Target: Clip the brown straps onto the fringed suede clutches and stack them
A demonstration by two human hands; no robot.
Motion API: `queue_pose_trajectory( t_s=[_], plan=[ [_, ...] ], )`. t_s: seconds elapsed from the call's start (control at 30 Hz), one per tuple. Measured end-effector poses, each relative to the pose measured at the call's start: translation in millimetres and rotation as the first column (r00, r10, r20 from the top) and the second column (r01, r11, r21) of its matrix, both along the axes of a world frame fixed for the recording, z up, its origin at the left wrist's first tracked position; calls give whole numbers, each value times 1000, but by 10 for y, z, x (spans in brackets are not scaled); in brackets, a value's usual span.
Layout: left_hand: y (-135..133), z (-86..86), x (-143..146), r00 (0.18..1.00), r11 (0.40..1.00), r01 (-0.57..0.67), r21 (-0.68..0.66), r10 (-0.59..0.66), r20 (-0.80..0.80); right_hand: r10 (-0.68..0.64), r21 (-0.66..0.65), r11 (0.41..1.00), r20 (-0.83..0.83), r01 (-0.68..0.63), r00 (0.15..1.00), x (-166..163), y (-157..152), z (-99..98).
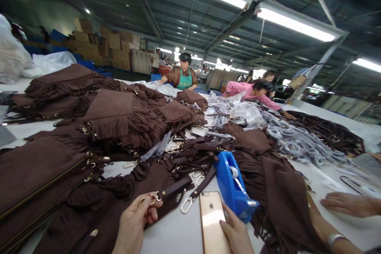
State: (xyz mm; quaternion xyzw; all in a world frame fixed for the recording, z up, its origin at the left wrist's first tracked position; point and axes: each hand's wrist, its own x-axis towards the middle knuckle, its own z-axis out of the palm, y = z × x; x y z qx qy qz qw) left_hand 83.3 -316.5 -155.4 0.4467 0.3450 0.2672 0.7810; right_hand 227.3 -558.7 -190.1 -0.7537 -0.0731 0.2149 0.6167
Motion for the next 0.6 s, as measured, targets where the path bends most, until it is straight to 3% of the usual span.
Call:
queue_pose_trajectory(
  t_s=[0.07, 0.1, 0.13, 0.2, 0.3, 0.37, 0.4, 0.47, 0.53, 0.6],
  plan=[
    [-10, 14, -3, 1000, 1000, 18, -5, -18, -5, -28, -179, 981, 266, 78, 964, 28, 145, 16],
    [-15, 24, -10, 1000, 1000, 27, -4, -27, -8, 4, -290, 947, 441, 138, 898, 31, 194, 14],
    [-22, 32, -18, 999, 999, 41, -3, -41, -12, 78, -385, 899, 610, 208, 789, 24, 229, 0],
    [-47, 41, -35, 997, 997, 74, -4, -74, -10, 305, -485, 816, 824, 315, 478, -20, 270, -66],
    [-110, 30, -44, 991, 991, 132, -10, -132, 27, 575, -558, 750, 815, 356, 66, -115, 308, -222],
    [-155, 22, -42, 984, 986, 164, -16, -162, 68, 639, -571, 726, 766, 384, -69, -165, 327, -302],
    [-174, 24, -42, 980, 983, 184, -23, -181, 87, 648, -570, 713, 758, 408, -72, -186, 336, -317],
    [-202, 41, -46, 968, 973, 227, -40, -221, 117, 606, -557, 714, 795, 424, 24, -235, 362, -271],
    [-223, 81, -58, 957, 962, 265, -60, -255, 140, 505, -534, 775, 845, 338, 178, -310, 423, -118],
    [-246, 135, -77, 946, 952, 297, -76, -282, 159, 445, -489, 859, 861, 155, 248, -408, 535, 110]
  ],
)
